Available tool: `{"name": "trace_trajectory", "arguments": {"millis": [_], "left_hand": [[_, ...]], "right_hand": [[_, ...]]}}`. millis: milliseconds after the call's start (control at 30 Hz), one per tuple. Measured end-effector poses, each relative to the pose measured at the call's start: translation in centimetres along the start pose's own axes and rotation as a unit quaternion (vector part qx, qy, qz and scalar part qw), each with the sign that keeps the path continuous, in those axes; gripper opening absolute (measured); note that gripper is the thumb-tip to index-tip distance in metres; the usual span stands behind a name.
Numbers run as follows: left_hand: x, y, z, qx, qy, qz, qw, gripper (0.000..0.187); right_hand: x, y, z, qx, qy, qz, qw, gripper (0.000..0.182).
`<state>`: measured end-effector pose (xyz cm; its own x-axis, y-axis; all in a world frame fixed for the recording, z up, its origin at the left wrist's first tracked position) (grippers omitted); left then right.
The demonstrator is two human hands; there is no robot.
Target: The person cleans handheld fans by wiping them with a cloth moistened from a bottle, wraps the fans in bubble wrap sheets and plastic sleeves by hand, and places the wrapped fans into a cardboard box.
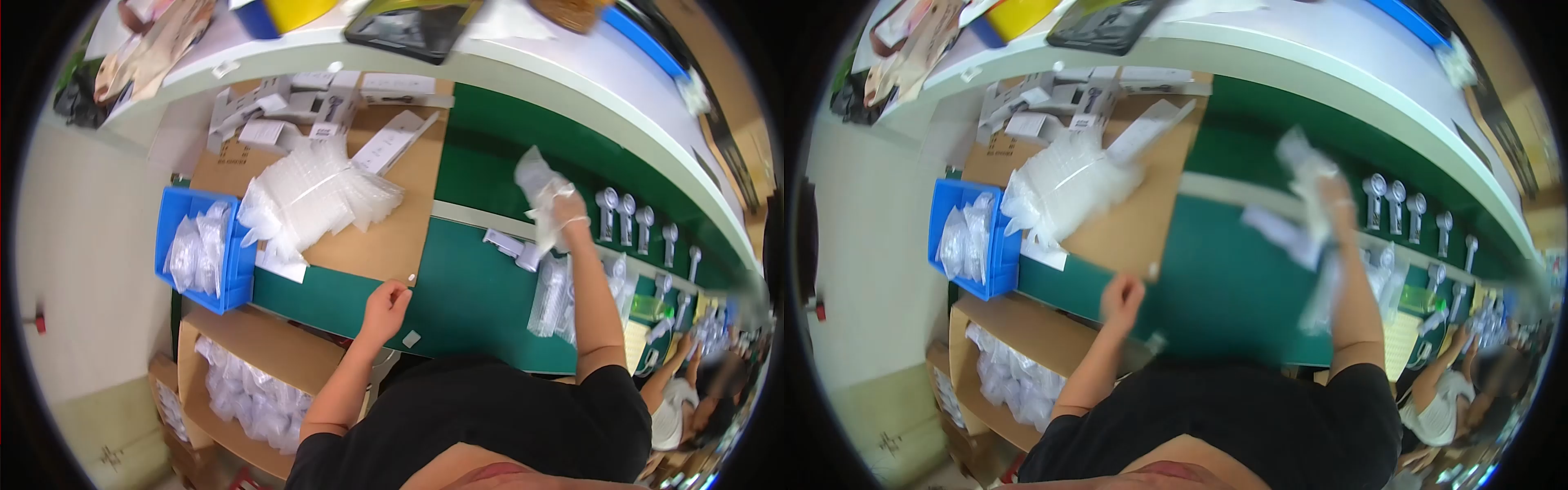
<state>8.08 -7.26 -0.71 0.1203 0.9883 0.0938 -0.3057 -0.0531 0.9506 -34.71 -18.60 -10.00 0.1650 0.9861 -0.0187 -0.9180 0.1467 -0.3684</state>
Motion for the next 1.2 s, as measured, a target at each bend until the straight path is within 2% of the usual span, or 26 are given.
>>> {"name": "trace_trajectory", "arguments": {"millis": [33,67,100,133,167,200,267,333,433,500,633,667,700,733,800,833,867,900,967,1033,1067,1133,1167,1200], "left_hand": [[0.1,-0.9,0.9,0.019,0.031,0.019,0.999,0.009],[0.1,-2.0,1.6,0.022,0.051,0.025,0.998,0.009],[0.3,-3.8,2.1,0.012,0.076,0.044,0.996,0.010],[0.3,-5.8,2.3,0.003,0.099,0.059,0.993,0.012],[0.3,-7.2,2.2,-0.001,0.118,0.064,0.991,0.012],[0.3,-8.6,2.2,-0.003,0.137,0.070,0.988,0.013],[-0.2,-10.0,1.5,-0.011,0.130,0.122,0.984,0.015],[-0.9,-12.4,0.2,-0.030,0.133,0.102,0.985,0.016],[-2.0,-10.9,-0.8,-0.082,0.134,0.110,0.981,0.016],[-2.5,-10.3,-1.8,-0.119,0.094,0.132,0.980,0.017],[-2.5,-11.0,-3.4,-0.127,0.033,0.134,0.982,0.017],[-2.4,-11.3,-3.5,-0.108,0.050,0.126,0.985,0.016],[-2.6,-11.3,-3.9,-0.085,0.058,0.116,0.988,0.015],[-2.5,-11.0,-4.9,-0.094,0.003,0.111,0.989,0.015],[-3.0,-10.7,-6.3,-0.060,-0.018,0.135,0.989,0.014],[-3.0,-10.2,-7.3,-0.067,-0.051,0.127,0.988,0.014],[-3.3,-9.3,-8.6,-0.092,-0.084,0.081,0.989,0.014],[-3.0,-8.2,-9.5,-0.119,-0.111,0.040,0.986,0.015],[-3.2,-5.0,-11.9,-0.162,-0.159,0.017,0.974,0.015],[-2.9,-2.1,-14.6,-0.206,-0.211,-0.002,0.955,0.015],[-2.8,-1.4,-15.9,-0.210,-0.219,-0.004,0.953,0.015],[-3.3,0.7,-19.0,-0.138,-0.224,-0.026,0.964,0.015],[-3.6,2.3,-21.1,-0.104,-0.238,-0.046,0.965,0.014],[-4.0,4.4,-23.5,-0.069,-0.250,-0.066,0.964,0.014]], "right_hand": [[-2.3,1.7,0.1,-0.014,0.015,-0.078,0.997,0.030],[-7.3,7.0,-3.4,0.333,-0.058,0.066,0.939,0.031],[-8.4,3.2,0.0,0.275,0.045,0.135,0.951,0.032],[-10.8,2.7,3.0,0.044,0.036,-0.106,0.993,0.033],[-14.4,4.5,2.8,0.129,0.071,0.012,0.989,0.034],[-17.5,6.7,2.3,0.223,0.124,0.122,0.959,0.036],[-20.5,6.4,1.3,0.195,0.052,0.032,0.979,0.036],[-21.9,6.5,-0.5,0.197,-0.008,-0.019,0.980,0.036],[-22.5,6.2,-3.5,0.211,-0.079,-0.048,0.973,0.037],[-22.7,6.3,-4.9,0.207,-0.101,-0.051,0.972,0.037],[-21.5,7.5,-5.0,0.140,-0.091,-0.043,0.985,0.038],[-20.9,8.0,-4.0,0.101,-0.070,-0.036,0.992,0.038],[-19.4,9.0,-2.7,0.072,-0.050,-0.046,0.995,0.039],[-17.4,10.0,-0.9,0.023,-0.025,-0.059,0.998,0.039],[-13.2,12.2,3.6,-0.105,0.032,-0.087,0.990,0.039],[-10.8,13.3,5.6,-0.195,0.060,-0.102,0.974,0.040],[-8.3,14.4,7.6,-0.299,0.083,-0.112,0.944,0.040],[-5.7,15.3,9.2,-0.412,0.107,-0.118,0.897,0.040],[-0.9,16.8,12.7,-0.616,0.157,-0.076,0.768,0.041],[5.3,17.1,16.9,-0.758,0.198,0.017,0.621,0.041],[9.2,16.7,18.7,-0.832,0.205,0.016,0.515,0.041],[15.6,21.1,17.4,-0.845,0.303,-0.026,0.439,0.046],[18.3,23.9,15.6,-0.835,0.296,-0.048,0.462,0.049],[20.7,24.9,14.3,-0.833,0.300,-0.079,0.459,0.050]]}}
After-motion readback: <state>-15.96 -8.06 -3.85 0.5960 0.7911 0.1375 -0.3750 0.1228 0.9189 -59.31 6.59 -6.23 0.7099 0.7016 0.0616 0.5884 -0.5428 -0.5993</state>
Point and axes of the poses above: each hand's wrist, its own x-axis away from the middle knuckle, its own z-axis out of the back of the hand, y = z × x, the point moved 7 cm from there along -x, towards the middle knuckle, and after that the axes turned 3 degrees about x, right-handed, at the moved point
